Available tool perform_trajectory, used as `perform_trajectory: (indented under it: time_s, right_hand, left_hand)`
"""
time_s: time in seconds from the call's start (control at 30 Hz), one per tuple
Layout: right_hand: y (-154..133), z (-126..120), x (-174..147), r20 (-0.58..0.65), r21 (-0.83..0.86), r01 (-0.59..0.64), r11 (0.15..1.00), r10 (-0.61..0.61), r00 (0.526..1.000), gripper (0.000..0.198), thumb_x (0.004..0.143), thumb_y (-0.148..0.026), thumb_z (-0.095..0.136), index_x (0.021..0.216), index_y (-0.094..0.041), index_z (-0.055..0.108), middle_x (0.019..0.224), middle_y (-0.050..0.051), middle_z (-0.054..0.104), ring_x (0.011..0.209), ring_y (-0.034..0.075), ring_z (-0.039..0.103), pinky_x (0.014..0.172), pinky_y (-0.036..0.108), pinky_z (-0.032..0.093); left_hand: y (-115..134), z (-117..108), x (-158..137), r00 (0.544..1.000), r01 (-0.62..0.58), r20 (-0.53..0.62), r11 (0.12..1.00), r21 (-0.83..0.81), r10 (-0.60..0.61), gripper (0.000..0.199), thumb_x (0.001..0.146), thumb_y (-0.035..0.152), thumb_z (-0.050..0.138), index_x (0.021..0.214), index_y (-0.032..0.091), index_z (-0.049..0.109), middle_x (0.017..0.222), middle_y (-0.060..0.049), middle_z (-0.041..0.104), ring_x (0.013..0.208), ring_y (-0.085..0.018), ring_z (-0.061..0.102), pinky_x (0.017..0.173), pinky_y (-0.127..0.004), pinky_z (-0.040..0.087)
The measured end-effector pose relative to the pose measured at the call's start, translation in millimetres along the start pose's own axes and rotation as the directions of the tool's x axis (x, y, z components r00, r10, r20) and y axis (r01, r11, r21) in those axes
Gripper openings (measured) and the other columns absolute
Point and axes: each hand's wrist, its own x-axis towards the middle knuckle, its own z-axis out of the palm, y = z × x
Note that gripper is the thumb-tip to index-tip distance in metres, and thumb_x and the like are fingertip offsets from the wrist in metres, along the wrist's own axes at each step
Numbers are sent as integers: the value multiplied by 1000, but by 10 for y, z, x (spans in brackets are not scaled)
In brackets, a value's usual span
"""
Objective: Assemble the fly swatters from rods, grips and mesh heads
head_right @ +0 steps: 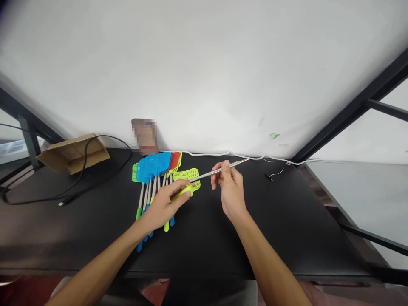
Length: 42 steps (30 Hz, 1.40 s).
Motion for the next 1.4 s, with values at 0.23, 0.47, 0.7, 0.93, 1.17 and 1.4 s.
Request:
perform_trajectory:
  time_s: [0.23,0.47,0.7,0.93,1.17,1.4]
  right_hand:
    - [30,-7,-9,-26,25,-21,999,22,999,45,94,-63,63,83,-19,68,69,1,58,59,12,52,51,26,43]
    - [34,-7,-11,-29,-18,0,1000,-1,1000,38,96,-54,65,81,-19,69,68,1,58,60,12,53,52,25,42]
    - [41,-5,-38,-40,-77,53,996,-57,998,37,97,-53,63,81,-19,68,69,1,59,59,13,53,52,27,42]
    - [63,-16,-36,-25,-124,78,989,-82,996,38,99,-53,59,82,-20,69,66,1,58,58,14,53,53,27,42]
    - [60,-17,-43,-17,-154,82,985,-86,996,39,100,-53,58,82,-19,68,66,0,57,58,14,53,54,27,42]
    - [45,-6,-52,-5,-155,88,984,-90,996,38,100,-51,58,82,-19,69,66,0,58,58,13,54,54,27,43]
  left_hand:
    - [11,7,-10,998,-42,-44,999,8,42,26,100,39,55,110,18,68,84,-2,65,69,-14,53,62,-24,40]
    - [35,-2,-1,997,-59,-51,998,15,59,25,100,37,57,109,17,70,86,-2,66,69,-13,53,61,-23,41]
    - [33,-4,5,996,-46,-76,998,41,49,22,100,33,58,107,18,71,88,-2,70,75,-14,60,66,-23,43]
    - [-5,-16,8,994,-68,-85,996,52,72,21,99,34,59,109,19,71,94,-2,72,74,-14,61,64,-23,45]
    - [-3,-11,12,994,-61,-88,995,73,68,21,99,33,59,109,20,72,98,-3,73,82,-17,66,67,-25,48]
    - [7,-19,21,993,-75,-82,991,111,85,20,98,32,61,108,20,73,99,-4,73,82,-16,66,69,-25,48]
